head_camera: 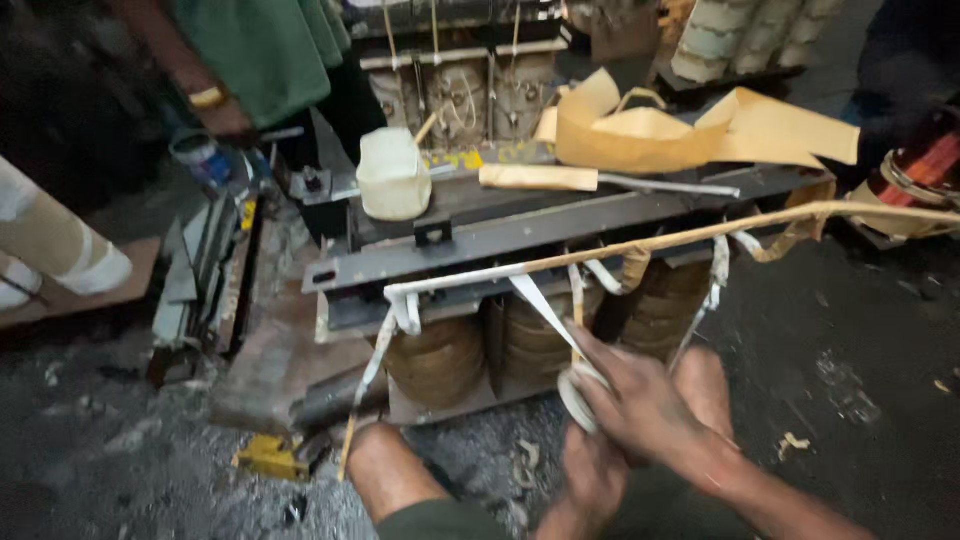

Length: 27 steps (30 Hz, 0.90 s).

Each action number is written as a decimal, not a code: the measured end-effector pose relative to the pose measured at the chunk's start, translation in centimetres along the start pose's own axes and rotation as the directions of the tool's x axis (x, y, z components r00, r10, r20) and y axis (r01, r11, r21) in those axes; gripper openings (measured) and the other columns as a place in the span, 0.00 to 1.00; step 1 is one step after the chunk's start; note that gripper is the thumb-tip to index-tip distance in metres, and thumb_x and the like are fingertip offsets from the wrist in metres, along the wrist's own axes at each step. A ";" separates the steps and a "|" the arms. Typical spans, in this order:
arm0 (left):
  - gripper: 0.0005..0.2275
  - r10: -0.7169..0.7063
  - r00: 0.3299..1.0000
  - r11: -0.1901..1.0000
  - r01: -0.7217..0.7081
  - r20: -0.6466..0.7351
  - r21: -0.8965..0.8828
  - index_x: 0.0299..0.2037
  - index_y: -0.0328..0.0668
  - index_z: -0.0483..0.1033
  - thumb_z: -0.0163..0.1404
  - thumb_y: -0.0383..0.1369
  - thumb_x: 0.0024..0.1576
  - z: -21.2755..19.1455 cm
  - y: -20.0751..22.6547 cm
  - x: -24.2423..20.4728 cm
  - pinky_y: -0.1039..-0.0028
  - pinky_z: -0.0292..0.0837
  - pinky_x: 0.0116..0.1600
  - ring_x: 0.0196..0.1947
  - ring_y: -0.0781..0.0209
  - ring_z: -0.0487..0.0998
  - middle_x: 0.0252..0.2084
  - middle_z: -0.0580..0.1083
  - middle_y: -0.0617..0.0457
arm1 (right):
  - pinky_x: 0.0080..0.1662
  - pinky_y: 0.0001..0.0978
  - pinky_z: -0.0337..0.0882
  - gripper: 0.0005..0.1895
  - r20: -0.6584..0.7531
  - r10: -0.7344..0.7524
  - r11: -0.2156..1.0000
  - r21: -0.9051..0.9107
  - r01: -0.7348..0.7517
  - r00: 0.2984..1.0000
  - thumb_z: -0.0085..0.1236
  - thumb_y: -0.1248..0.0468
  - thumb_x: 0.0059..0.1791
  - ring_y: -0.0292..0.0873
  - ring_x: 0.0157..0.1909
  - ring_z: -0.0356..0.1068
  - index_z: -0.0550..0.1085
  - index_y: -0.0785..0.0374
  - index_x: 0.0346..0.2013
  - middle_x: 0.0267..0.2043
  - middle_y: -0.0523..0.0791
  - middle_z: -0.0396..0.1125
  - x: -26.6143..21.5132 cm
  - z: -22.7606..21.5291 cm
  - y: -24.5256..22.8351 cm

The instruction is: The person sits on the floor and wraps white tape around a long cable or rod clamped to a low bench. They repeatedly pull tape from a roll and wind it along the length of the cable, adjusting the roll and tension as they work.

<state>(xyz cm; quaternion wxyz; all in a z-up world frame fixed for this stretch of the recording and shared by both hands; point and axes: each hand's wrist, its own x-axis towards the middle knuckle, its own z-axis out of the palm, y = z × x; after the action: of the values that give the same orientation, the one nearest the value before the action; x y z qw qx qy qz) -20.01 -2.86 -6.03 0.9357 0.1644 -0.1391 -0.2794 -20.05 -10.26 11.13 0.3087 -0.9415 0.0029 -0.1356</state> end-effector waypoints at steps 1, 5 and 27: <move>0.22 0.097 0.988 0.980 -0.116 0.121 0.161 0.63 0.35 0.66 0.47 0.40 0.61 0.5 0.6 -0.6 0.61 0.72 0.62 0.57 0.54 0.75 0.56 0.73 0.46 | 0.51 0.42 0.72 0.36 0.150 0.142 0.934 -0.347 -0.082 0.978 0.53 0.50 0.52 0.44 0.44 0.74 0.56 0.42 0.75 0.45 0.39 0.75 -1.1 -1.6 -0.3; 0.17 -0.114 0.993 0.987 0.118 -0.042 0.113 0.49 0.35 0.67 0.45 0.44 0.64 -0.8 6.6 1.3 0.61 0.79 0.46 0.40 0.52 0.78 0.39 0.75 0.45 | 0.38 0.28 0.78 0.29 0.169 0.084 0.950 -0.311 -0.028 0.982 0.58 0.48 0.50 0.35 0.36 0.76 0.71 0.41 0.67 0.40 0.40 0.75 -1.6 -11.4 -2.6; 0.27 0.073 0.994 0.956 -0.092 -0.078 -0.279 0.69 0.39 0.63 0.53 0.26 0.58 -7.4 6.9 11.5 0.55 0.59 0.70 0.65 0.48 0.68 0.65 0.70 0.47 | 0.41 0.44 0.77 0.22 -0.350 -0.401 0.914 -0.215 0.344 0.846 0.59 0.47 0.54 0.51 0.40 0.78 0.72 0.59 0.53 0.42 0.49 0.75 18.1 -0.9 -4.9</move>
<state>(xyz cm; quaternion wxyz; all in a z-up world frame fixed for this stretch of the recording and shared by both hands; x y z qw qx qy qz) -4.85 -2.30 -8.13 0.9645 0.0328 -0.0735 -0.2515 -3.22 -8.43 19.21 0.2007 -0.8982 -0.1097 -0.3755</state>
